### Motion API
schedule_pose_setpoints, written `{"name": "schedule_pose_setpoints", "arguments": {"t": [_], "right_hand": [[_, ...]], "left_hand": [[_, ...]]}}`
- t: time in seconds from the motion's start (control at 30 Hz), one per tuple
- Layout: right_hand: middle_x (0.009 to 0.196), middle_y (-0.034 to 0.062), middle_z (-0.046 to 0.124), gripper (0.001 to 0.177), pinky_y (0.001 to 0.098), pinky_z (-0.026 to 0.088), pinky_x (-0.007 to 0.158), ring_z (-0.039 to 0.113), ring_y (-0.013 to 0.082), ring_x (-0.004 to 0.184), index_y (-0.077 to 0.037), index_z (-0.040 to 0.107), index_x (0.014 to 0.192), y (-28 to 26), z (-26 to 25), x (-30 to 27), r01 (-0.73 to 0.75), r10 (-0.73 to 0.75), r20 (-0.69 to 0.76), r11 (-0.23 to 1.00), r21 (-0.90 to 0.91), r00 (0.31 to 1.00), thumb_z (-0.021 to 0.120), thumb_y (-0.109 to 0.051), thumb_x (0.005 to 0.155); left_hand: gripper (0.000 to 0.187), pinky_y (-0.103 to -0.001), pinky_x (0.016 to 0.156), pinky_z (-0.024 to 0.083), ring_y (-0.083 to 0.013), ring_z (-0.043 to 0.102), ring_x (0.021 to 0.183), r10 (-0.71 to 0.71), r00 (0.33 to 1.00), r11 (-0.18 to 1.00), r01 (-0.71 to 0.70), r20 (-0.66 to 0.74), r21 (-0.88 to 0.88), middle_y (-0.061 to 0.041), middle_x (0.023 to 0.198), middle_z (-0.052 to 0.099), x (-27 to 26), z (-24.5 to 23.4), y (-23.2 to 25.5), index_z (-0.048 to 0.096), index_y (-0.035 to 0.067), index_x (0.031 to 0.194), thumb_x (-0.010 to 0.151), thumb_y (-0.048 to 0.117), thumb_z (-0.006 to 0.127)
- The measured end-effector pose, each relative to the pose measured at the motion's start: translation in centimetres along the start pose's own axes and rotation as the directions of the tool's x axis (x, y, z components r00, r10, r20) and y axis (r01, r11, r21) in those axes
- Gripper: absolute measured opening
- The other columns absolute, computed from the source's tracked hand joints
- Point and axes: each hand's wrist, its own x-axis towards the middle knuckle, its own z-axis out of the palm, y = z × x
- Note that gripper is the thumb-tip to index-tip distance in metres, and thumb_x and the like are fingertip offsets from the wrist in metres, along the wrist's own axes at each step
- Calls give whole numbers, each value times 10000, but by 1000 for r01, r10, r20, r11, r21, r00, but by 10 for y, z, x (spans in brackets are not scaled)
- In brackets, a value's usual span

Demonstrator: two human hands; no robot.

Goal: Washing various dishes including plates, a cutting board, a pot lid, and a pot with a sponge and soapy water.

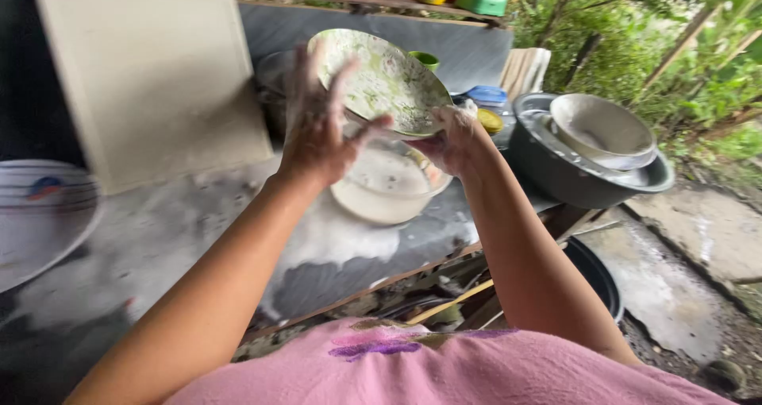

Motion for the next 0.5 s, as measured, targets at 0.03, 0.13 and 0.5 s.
{"name": "schedule_pose_setpoints", "arguments": {"t": [0.03,0.13,0.5], "right_hand": [[1316,292,600,477,460,573,964,689,369,1167,91,428,1385,-6,-18,5,9,-9,-9,1000,-5,1000,436,-201,1008],[1304,245,648,516,389,599,903,721,318,1144,28,493,1382,-23,-65,24,-17,3,-96,989,-146,995,509,-315,996],[1619,199,290,870,587,261,1135,337,448,1361,-184,298,1630,-18,-54,5,316,-28,315,93,-944,949,396,-735,964]], "left_hand": [[829,-607,1115,223,-462,237,1439,0,1000,1000,0,-7,-12,-355,1525,411,1,28,-1,641,72,1421,854,672,722],[1009,-660,1164,357,-488,326,1398,-423,890,658,431,170,-618,-401,1502,277,25,88,4,200,-151,1498,1018,568,719],[510,-569,652,631,-425,766,930,-543,350,-121,867,763,-483,-274,1144,714,81,123,25,554,-52,1266,860,255,512]]}}
